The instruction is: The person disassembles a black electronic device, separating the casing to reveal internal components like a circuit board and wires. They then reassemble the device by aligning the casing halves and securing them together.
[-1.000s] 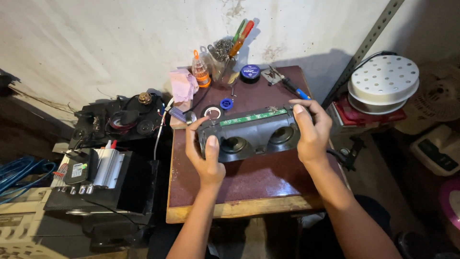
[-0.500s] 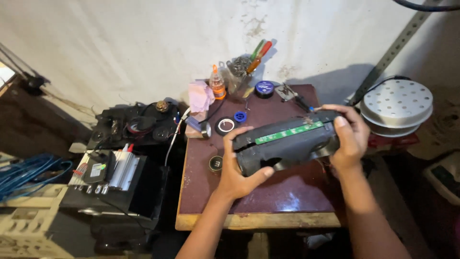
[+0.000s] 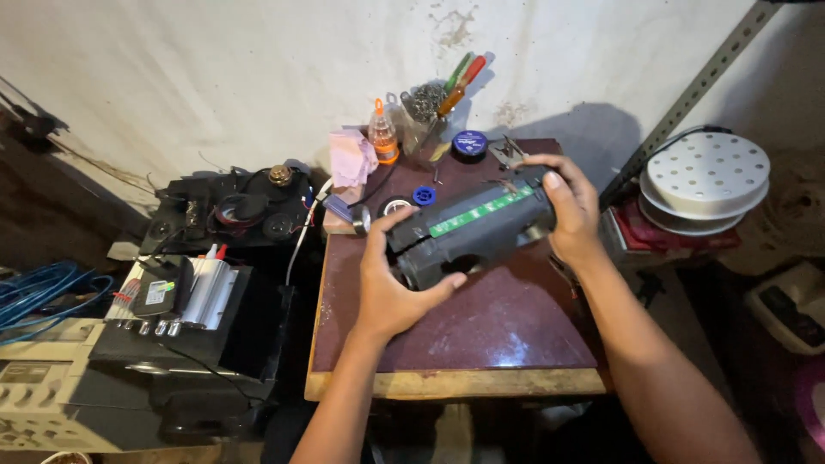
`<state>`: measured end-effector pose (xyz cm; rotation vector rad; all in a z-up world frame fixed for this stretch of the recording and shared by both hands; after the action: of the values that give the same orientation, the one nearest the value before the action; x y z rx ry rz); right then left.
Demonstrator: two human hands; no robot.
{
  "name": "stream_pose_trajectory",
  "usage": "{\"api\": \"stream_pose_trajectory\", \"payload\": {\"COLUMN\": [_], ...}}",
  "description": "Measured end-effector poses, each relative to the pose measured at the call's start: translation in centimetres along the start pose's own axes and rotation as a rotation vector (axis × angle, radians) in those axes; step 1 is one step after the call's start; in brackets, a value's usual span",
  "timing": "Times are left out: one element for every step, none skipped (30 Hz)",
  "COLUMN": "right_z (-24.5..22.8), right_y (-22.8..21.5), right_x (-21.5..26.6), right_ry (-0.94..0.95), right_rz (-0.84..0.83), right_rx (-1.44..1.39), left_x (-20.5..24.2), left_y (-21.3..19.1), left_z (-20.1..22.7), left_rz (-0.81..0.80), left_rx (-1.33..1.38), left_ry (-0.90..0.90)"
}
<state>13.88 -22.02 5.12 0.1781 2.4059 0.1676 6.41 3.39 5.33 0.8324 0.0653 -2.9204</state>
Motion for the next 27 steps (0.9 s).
{"api": "stream_pose_trajectory", "payload": {"right_z": [0.0,0.1,0.2,0.0,0.0,0.1,-0.3,-0.5,-0.6,-0.5,0.3,1.1,0.6,0.1,-0.4,0.1,0.5,0.9,0.9,0.4,-0.1,-0.1,0.0,0.2,0.6,0.9,1.3], "right_y": [0.1,0.5,1.0,0.7,0.6,0.6,0.3,0.3,0.2,-0.2,-0.7,-1.3,-1.4,-1.4,-1.4,-1.7,-2.0,-2.4,-2.3,-2.0,-1.7,-1.9,-1.8,-1.8,-2.0,-2.1,-2.1], "right_x": [0.1,0.0,-0.1,0.1,0.4,0.6,0.7,1.0,1.3,1.6,2.2,2.8,3.0,3.3,3.6,3.8,3.9,4.2,4.2,4.0,3.8,3.8,3.8,4.0,4.0,4.0,3.9], "right_ry": [0.002,0.026,0.049,0.046,0.070,0.095,0.091,0.114,0.137,0.134,0.222,0.312,0.309,0.275,0.241,0.240,0.222,0.207,0.209,0.131,0.053,0.053,0.059,0.067,0.071,0.061,0.051], "right_rz": [0.005,-0.012,-0.029,-0.026,-0.057,-0.089,-0.089,-0.158,-0.227,-0.224,-0.261,-0.297,-0.295,-0.302,-0.309,-0.308,-0.308,-0.309,-0.309,-0.317,-0.324,-0.323,-0.349,-0.374,-0.372,-0.388,-0.404], "right_rx": [0.003,-0.011,-0.024,-0.025,0.027,0.079,0.079,0.212,0.346,0.348,0.474,0.600,0.603,0.635,0.667,0.669,0.657,0.644,0.646,0.632,0.617,0.618,0.622,0.626,0.626,0.640,0.653], "left_x": [0.1,0.1,0.0,0.0,0.0,0.1,0.2,0.5,0.8,1.2,1.7,2.1,2.4,2.9,3.4,3.7,3.9,4.3,4.4,4.6,4.6,4.7,4.8,5.0,5.0,4.9,4.9], "left_y": [0.0,-0.2,-0.4,-0.6,-0.8,-1.0,-1.2,-1.4,-1.6,-1.5,-1.4,-1.4,-1.2,-1.1,-1.0,-0.8,-0.7,-0.6,-0.5,-0.4,-0.2,-0.1,0.1,0.3,0.4,0.5,0.6], "left_z": [-0.1,-0.2,-0.3,0.0,0.1,0.2,0.2,0.0,-0.2,0.0,-0.1,-0.1,0.1,0.0,-0.1,-0.2,-0.6,-1.0,-1.1,-1.2,-1.3,-1.4,-1.4,-1.4,-1.4,-1.3,-1.3], "left_rz": [-0.005,0.009,0.023,0.021,0.016,0.012,0.012,0.018,0.025,0.022,0.024,0.026,0.024,0.029,0.034,0.034,0.041,0.047,0.046,0.044,0.042,0.040,0.040,0.039,0.036,0.039,0.043], "left_rx": [0.001,0.003,0.006,0.006,-0.021,-0.047,-0.046,-0.058,-0.071,-0.068,-0.072,-0.076,-0.073,-0.077,-0.082,-0.080,-0.084,-0.089,-0.087,-0.102,-0.117,-0.117,-0.134,-0.152,-0.153,-0.159,-0.164], "left_ry": [-0.003,-0.005,-0.008,-0.004,-0.026,-0.047,-0.044,-0.060,-0.075,-0.073,-0.100,-0.128,-0.126,-0.156,-0.185,-0.185,-0.224,-0.266,-0.268,-0.279,-0.290,-0.290,-0.284,-0.281,-0.284,-0.274,-0.265]}}
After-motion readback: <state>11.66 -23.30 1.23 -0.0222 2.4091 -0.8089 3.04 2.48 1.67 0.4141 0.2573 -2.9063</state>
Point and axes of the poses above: each hand's wrist, its own x-axis away from the middle knuckle, its own y-axis out of the palm, z = x × y, the point moved 7 cm from there along -x, towards the middle knuckle, and after that the axes turned 4 degrees about -y, right-handed, at the moved point
